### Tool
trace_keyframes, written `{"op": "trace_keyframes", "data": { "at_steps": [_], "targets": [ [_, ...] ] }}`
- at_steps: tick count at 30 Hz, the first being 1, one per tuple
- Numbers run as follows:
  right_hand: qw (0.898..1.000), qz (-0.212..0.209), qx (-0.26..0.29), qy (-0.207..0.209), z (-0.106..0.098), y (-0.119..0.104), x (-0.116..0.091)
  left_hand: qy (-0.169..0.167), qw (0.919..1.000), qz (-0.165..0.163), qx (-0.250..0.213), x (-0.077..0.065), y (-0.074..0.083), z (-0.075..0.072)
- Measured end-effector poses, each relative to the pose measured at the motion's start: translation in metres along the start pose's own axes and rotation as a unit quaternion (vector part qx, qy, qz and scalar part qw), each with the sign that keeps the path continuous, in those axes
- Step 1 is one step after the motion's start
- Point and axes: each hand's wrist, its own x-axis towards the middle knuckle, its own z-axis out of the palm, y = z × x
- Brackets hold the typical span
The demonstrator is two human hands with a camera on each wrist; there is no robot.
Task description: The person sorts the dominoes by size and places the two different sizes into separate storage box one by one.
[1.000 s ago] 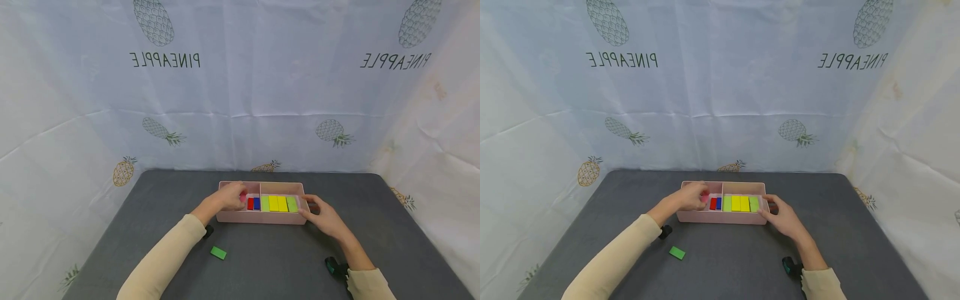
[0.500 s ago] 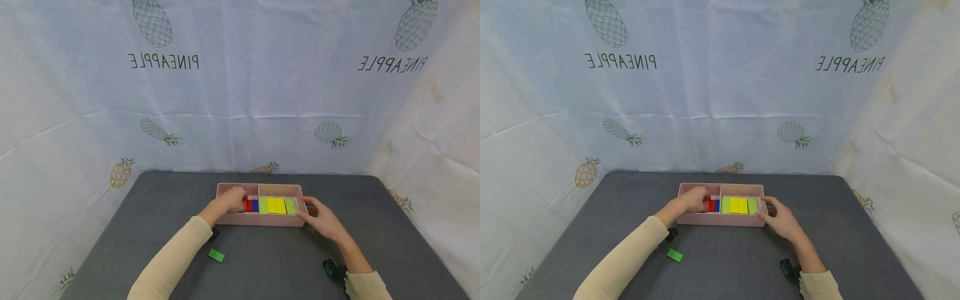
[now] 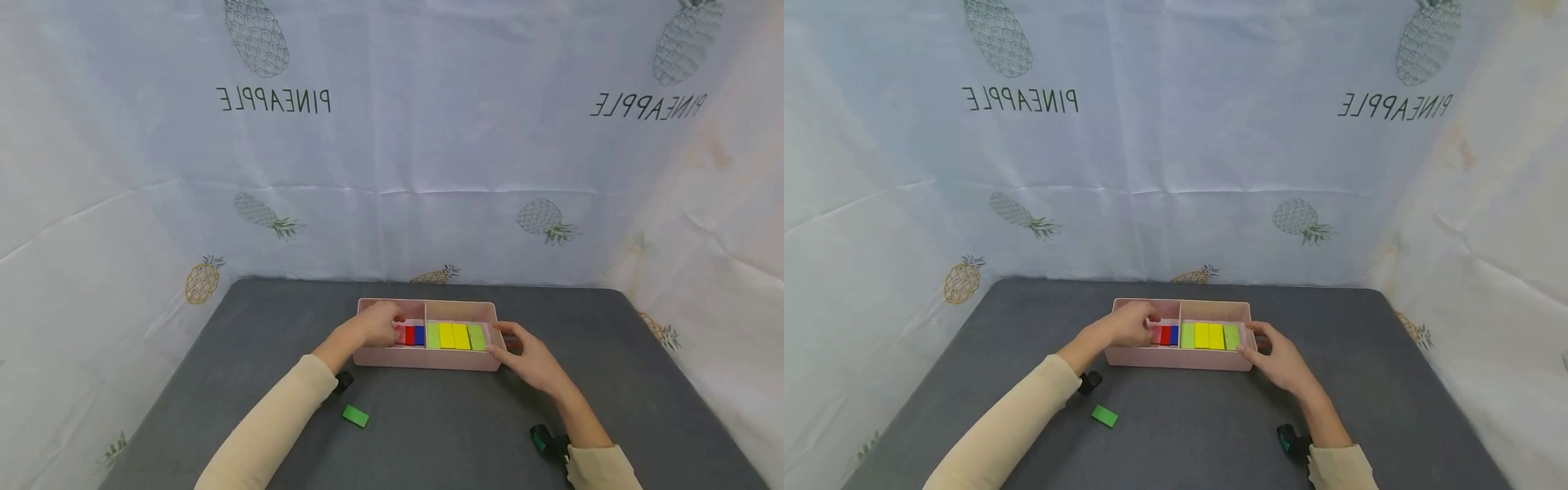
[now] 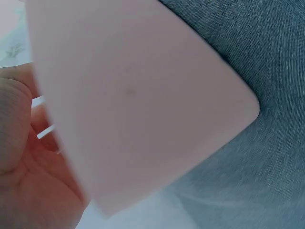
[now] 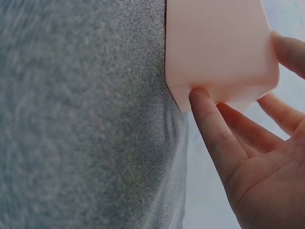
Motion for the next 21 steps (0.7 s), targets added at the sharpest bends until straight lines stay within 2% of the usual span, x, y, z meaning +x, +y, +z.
{"op": "trace_keyframes", "data": {
  "at_steps": [3, 7, 13, 17, 21],
  "targets": [
    [1.0, 0.004, 0.002, -0.002, 0.0, 0.0, 0.0, 0.008, 0.9999, 0.012, 0.001, -0.007, 0.003, -0.006],
    [1.0, 0.006, 0.002, -0.002, 0.002, 0.001, 0.0, 0.029, 0.9986, 0.045, 0.003, -0.018, 0.007, -0.014],
    [1.0, 0.007, 0.003, 0.001, 0.003, 0.003, 0.002, 0.073, 0.9926, 0.088, 0.04, -0.038, 0.011, -0.021],
    [1.0, 0.009, 0.002, 0.002, 0.002, 0.003, 0.002, 0.117, 0.9826, 0.126, 0.071, -0.055, 0.014, -0.023],
    [1.0, 0.007, -0.001, 0.003, 0.001, 0.003, 0.001, 0.164, 0.966, 0.173, 0.1, -0.074, 0.015, -0.022]
  ]
}}
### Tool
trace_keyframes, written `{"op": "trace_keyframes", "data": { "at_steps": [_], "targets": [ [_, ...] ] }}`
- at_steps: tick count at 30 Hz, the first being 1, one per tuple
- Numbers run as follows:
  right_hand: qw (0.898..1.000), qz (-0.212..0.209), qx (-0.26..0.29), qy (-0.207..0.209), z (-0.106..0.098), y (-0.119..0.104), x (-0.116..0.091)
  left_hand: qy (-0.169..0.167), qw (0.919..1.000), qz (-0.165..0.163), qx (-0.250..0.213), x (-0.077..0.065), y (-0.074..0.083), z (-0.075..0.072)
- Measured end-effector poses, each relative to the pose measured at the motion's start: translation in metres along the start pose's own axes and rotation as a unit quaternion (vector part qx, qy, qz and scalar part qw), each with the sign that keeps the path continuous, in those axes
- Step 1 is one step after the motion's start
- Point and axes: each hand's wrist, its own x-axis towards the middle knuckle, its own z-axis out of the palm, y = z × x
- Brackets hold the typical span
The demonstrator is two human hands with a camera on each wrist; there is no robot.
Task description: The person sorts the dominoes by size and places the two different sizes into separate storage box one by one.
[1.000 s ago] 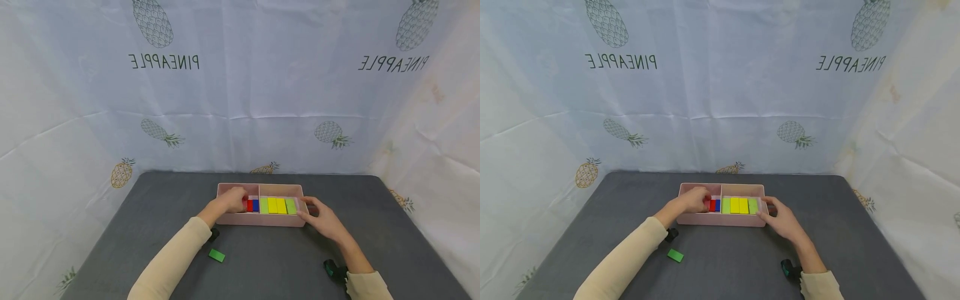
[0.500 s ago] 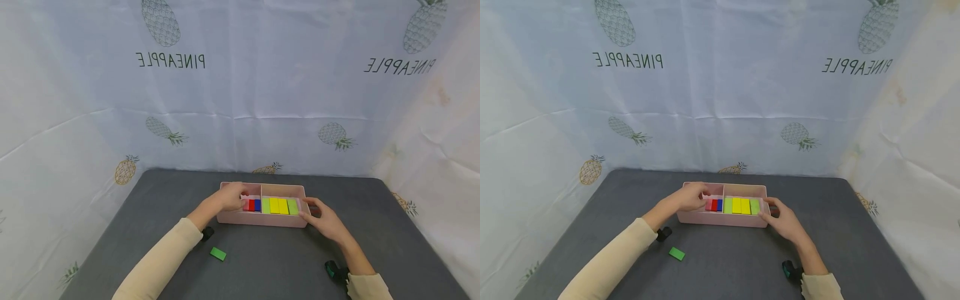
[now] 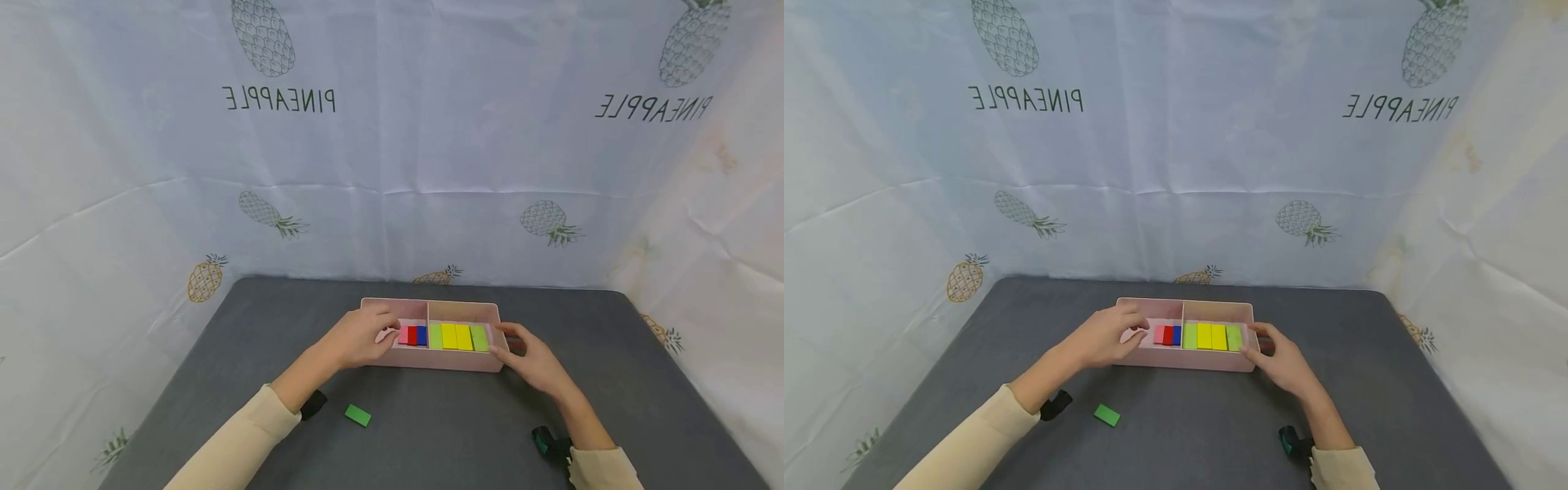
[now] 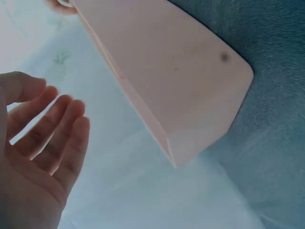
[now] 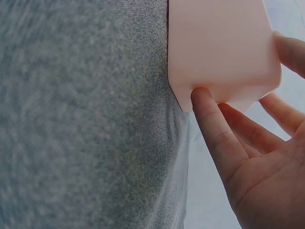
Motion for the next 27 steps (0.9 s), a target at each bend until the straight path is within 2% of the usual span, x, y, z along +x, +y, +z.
{"op": "trace_keyframes", "data": {
  "at_steps": [5, 10, 23, 27],
  "targets": [
    [1.0, -0.004, 0.001, 0.004, -0.001, 0.0, 0.0, 0.035, 0.9978, 0.049, 0.029, -0.02, 0.007, -0.002],
    [1.0, 0.004, 0.002, 0.002, 0.0, 0.001, 0.001, 0.021, 0.9969, 0.062, 0.043, -0.039, 0.011, 0.002],
    [1.0, 0.016, 0.002, -0.002, 0.0, 0.0, 0.001, 0.01, 0.9981, 0.006, 0.061, -0.077, 0.011, 0.005],
    [1.0, 0.015, 0.002, -0.003, 0.0, 0.0, 0.001, -0.005, 0.9982, -0.007, 0.06, -0.085, 0.013, 0.01]
  ]
}}
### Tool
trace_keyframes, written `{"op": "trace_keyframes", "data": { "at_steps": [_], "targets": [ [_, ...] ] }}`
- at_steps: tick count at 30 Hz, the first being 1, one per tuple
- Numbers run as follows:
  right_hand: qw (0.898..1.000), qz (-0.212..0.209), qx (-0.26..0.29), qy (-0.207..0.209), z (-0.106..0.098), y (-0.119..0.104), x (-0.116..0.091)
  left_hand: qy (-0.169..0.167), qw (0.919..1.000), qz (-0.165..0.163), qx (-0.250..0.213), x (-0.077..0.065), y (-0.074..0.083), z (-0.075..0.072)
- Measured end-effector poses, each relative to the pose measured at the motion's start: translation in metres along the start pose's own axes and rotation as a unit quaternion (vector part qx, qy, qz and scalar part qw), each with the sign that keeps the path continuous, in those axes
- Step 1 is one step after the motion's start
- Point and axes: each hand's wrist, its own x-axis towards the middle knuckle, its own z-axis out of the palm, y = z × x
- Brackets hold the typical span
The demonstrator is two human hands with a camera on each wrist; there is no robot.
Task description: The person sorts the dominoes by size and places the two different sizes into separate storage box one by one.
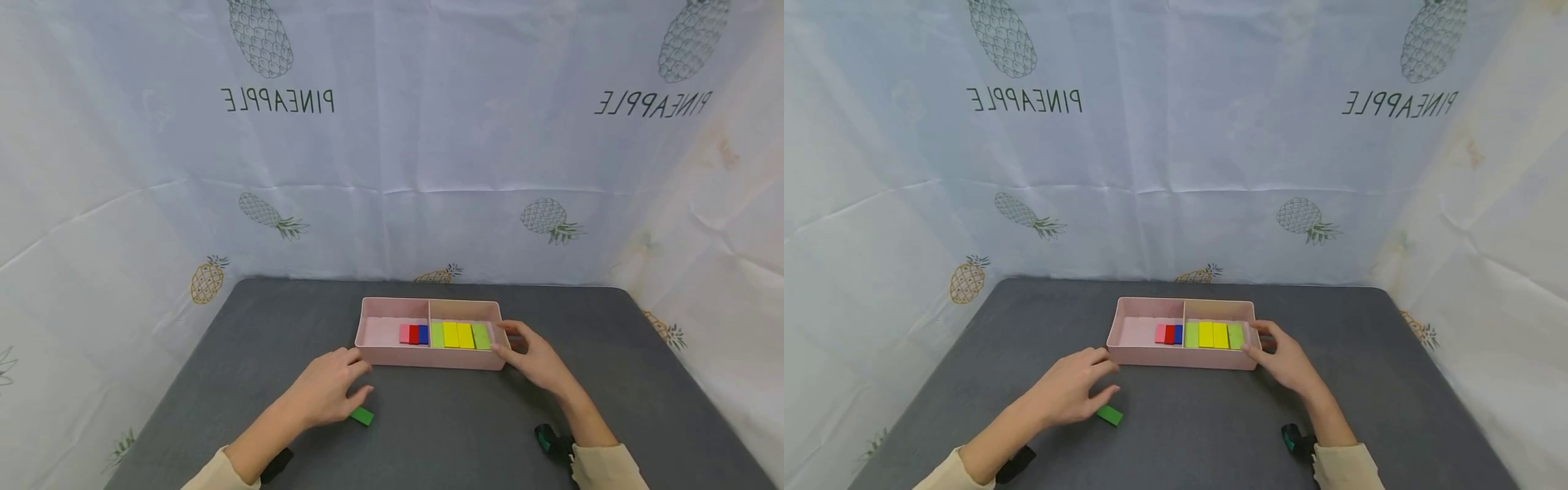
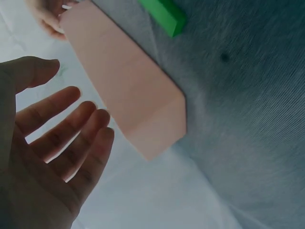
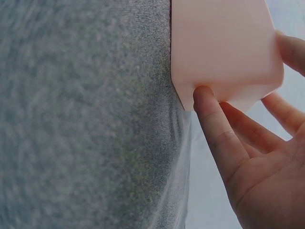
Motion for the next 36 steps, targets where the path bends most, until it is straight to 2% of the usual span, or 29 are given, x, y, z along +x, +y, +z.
{"op": "trace_keyframes", "data": {
  "at_steps": [9, 16, 21, 26, 32, 36],
  "targets": [
    [1.0, -0.005, 0.002, 0.0, 0.0, 0.001, 0.001, -0.055, 0.9981, -0.022, -0.014, -0.016, 0.007, 0.015],
    [1.0, -0.005, 0.004, 0.001, 0.001, 0.001, 0.001, -0.116, 0.993, -0.018, -0.015, -0.025, 0.012, 0.027],
    [1.0, -0.006, 0.005, 0.0, 0.001, 0.002, 0.001, -0.124, 0.9921, -0.02, 0.0, -0.028, 0.016, 0.033],
    [1.0, -0.009, 0.001, 0.002, -0.001, 0.004, 0.002, -0.136, 0.99, -0.039, 0.001, -0.022, 0.021, 0.037],
    [1.0, -0.01, 0.004, 0.002, 0.0, 0.003, 0.002, -0.146, 0.9878, -0.051, -0.018, -0.016, 0.022, 0.039],
    [1.0, -0.006, 0.004, 0.0, 0.001, 0.002, 0.001, -0.158, 0.9845, -0.06, -0.047, -0.015, 0.02, 0.04]
  ]
}}
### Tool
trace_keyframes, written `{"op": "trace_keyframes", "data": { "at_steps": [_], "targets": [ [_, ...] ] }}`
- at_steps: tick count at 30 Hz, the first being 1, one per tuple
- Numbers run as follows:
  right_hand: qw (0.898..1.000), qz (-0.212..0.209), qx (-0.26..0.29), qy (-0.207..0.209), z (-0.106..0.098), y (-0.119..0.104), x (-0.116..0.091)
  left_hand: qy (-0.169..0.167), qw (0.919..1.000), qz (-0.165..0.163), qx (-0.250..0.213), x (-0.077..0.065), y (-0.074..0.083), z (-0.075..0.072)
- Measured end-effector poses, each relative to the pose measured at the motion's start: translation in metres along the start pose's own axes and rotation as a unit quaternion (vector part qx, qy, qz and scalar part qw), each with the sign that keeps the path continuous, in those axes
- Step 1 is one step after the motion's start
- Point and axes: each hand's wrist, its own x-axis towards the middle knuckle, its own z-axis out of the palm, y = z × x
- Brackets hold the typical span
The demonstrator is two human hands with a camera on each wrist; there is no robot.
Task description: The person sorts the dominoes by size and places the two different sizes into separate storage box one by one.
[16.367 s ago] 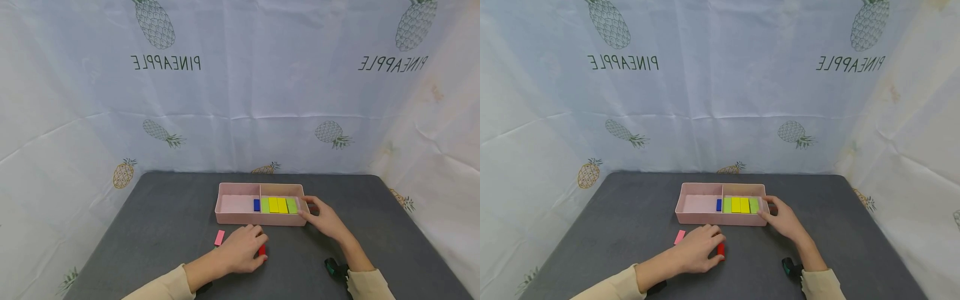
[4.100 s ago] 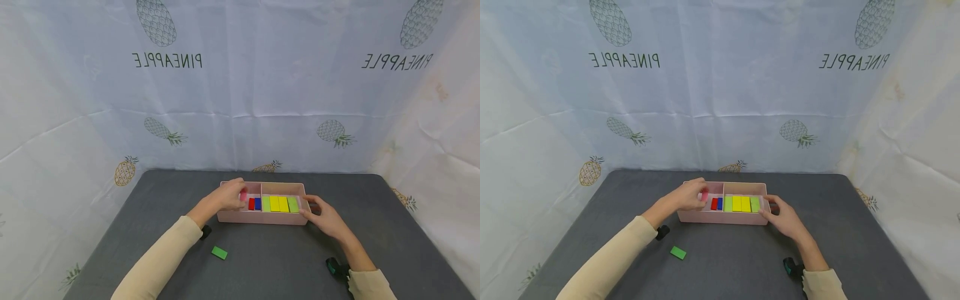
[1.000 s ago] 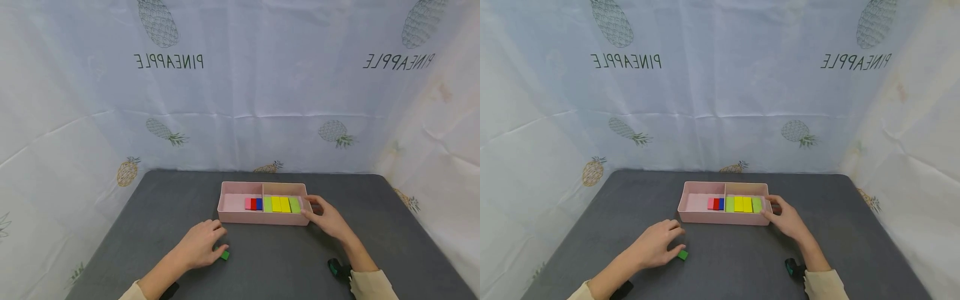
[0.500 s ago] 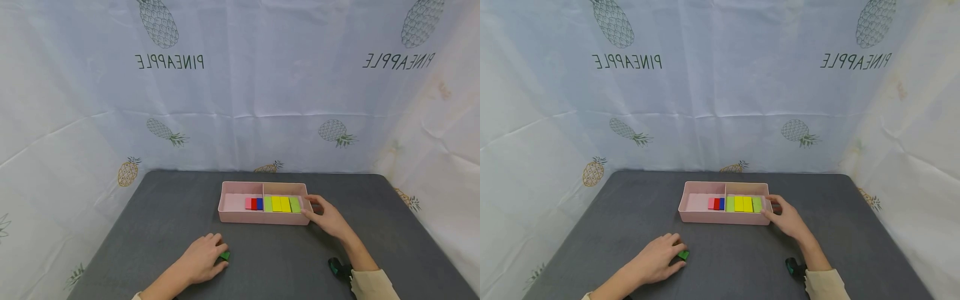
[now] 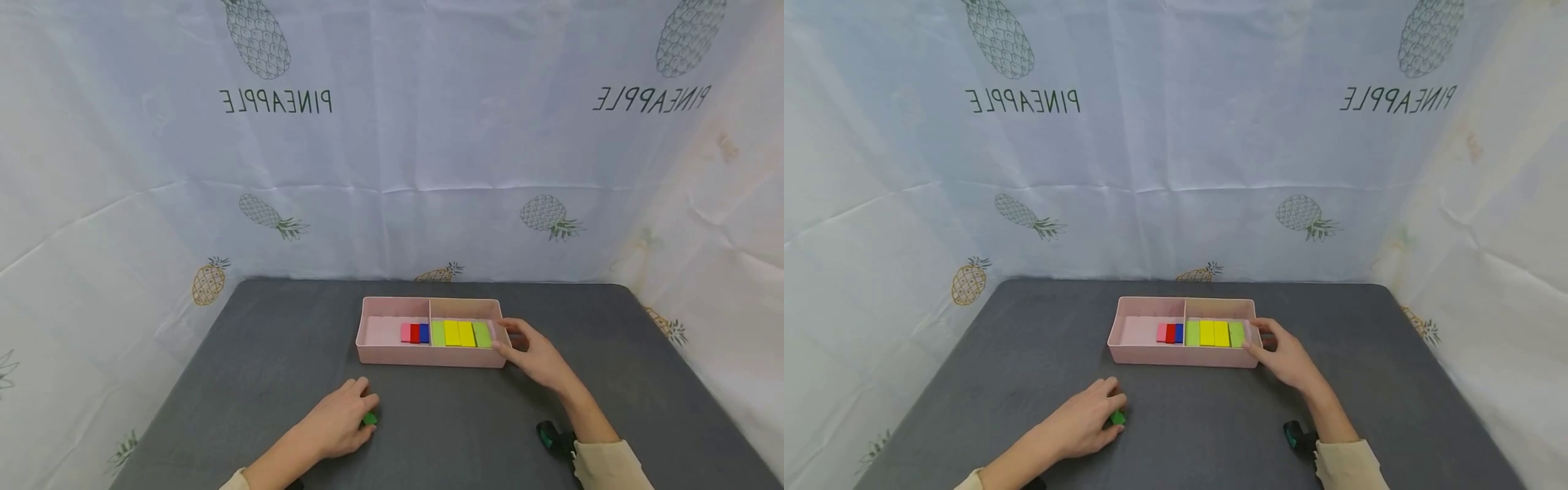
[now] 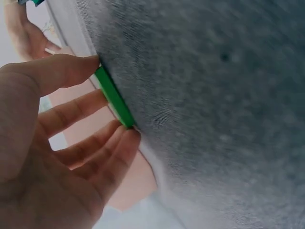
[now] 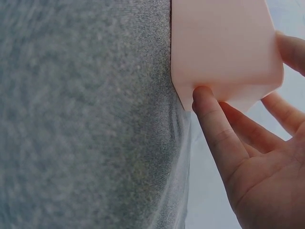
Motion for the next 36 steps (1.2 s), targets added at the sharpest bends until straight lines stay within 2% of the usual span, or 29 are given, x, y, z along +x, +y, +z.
{"op": "trace_keyframes", "data": {
  "at_steps": [6, 10, 15, 21, 27, 36],
  "targets": [
    [1.0, 0.002, -0.002, 0.001, 0.0, 0.0, -0.001, -0.006, 0.9992, -0.003, -0.04, 0.004, -0.001, -0.001],
    [1.0, 0.001, 0.0, 0.003, 0.001, 0.0, -0.001, -0.003, 0.9991, 0.008, -0.042, 0.008, 0.0, -0.003],
    [1.0, 0.0, 0.001, 0.004, 0.002, 0.001, -0.001, -0.005, 0.9989, 0.007, -0.046, 0.015, 0.001, -0.003],
    [1.0, -0.011, 0.003, 0.005, 0.001, 0.001, -0.001, 0.018, 0.9988, 0.009, -0.045, 0.023, 0.004, -0.007],
    [1.0, -0.018, 0.007, 0.003, 0.001, 0.001, 0.0, 0.043, 0.9968, 0.021, -0.064, 0.029, 0.004, -0.013],
    [1.0, -0.017, 0.007, 0.003, 0.0, 0.001, -0.002, 0.099, 0.9908, 0.045, -0.081, 0.039, 0.004, -0.033]
  ]
}}
